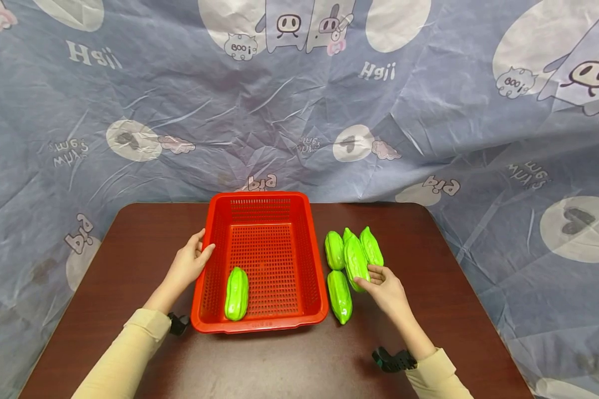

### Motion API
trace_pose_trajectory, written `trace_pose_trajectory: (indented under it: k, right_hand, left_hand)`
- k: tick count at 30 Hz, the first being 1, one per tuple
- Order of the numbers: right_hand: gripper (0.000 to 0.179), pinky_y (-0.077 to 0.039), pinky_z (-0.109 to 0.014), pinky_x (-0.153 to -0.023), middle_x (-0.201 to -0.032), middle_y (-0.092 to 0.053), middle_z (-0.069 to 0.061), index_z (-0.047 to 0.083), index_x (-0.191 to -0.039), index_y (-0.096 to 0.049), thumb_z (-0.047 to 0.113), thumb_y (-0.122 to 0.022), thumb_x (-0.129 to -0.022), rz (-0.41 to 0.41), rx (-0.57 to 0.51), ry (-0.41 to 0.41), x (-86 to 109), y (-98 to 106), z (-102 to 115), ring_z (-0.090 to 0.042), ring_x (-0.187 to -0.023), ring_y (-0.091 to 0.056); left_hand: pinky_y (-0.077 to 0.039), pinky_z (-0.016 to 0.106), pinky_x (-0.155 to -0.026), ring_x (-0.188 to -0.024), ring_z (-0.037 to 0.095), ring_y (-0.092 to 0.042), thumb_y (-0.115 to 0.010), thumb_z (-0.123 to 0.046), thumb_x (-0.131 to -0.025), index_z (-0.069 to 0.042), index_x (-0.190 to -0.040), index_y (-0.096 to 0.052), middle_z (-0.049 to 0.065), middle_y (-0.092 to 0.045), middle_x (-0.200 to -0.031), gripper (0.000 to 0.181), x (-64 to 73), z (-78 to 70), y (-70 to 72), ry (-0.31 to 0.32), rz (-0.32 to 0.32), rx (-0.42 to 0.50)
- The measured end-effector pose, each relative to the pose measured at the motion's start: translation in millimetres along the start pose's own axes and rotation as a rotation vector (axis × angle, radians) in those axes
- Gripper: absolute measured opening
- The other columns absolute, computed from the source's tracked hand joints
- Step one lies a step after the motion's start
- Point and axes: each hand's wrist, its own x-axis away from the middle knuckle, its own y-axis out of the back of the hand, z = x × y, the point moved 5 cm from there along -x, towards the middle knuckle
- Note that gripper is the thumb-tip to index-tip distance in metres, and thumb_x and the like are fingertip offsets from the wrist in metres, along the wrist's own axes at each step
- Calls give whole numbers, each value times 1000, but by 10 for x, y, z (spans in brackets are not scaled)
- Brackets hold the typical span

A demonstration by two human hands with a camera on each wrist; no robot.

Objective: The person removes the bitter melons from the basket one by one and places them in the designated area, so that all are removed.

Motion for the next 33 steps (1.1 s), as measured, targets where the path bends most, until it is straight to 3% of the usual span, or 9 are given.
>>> trace_pose_trajectory:
  k: [16,33]
  right_hand:
    - [67,-52,-45,-92,-131,-56,-29,-5,-138,-48,33,-73,-89,1,1,-33,111,-73,-358,-41,-118,-58]
    - [64,-53,-44,-87,-127,-58,-30,-7,-136,-49,30,-72,-89,-1,33,-44,157,-161,-572,-43,-115,-59]
  left_hand:
    - [-49,31,-67,-81,23,-62,-55,-26,-102,6,-151,-30,17,-62,-100,64,4,4,4,4,1,5]
    - [-49,31,-67,-83,25,-63,-55,-28,-102,6,-151,-30,17,-62,-100,64,-8,18,-1,12,1,4]
